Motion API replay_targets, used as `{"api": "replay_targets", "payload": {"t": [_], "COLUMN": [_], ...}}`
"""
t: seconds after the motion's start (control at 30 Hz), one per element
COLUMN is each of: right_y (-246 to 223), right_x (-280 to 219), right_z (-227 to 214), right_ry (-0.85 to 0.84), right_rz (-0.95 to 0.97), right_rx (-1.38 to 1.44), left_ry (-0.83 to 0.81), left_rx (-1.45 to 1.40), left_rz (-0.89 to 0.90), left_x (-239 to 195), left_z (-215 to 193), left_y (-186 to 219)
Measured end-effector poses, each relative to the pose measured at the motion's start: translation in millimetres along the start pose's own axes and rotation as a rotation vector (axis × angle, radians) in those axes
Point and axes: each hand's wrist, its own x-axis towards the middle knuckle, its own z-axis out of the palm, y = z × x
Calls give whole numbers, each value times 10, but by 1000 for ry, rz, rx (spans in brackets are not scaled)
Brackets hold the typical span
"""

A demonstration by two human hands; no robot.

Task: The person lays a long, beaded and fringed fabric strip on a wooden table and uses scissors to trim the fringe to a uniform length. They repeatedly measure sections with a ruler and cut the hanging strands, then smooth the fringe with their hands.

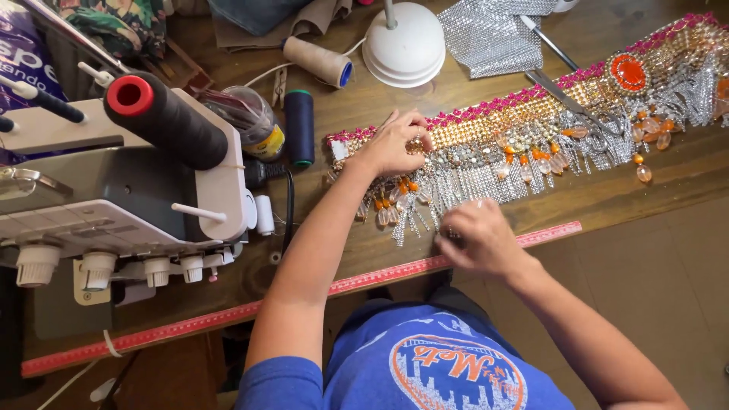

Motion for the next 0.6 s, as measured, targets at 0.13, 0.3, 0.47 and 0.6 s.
{"api": "replay_targets", "payload": {"t": [0.13,0.3,0.47,0.6], "right_y": [226,-158,-224,257], "right_x": [140,-203,-257,23], "right_z": [128,42,-206,120], "right_ry": [12,87,79,135], "right_rz": [93,24,22,90], "right_rx": [-137,-335,-221,-253], "left_ry": [63,70,55,22], "left_rx": [10,24,103,156], "left_rz": [-20,-26,-43,-25], "left_x": [-2,-1,-4,-91], "left_z": [61,79,69,-19], "left_y": [65,59,112,342]}}
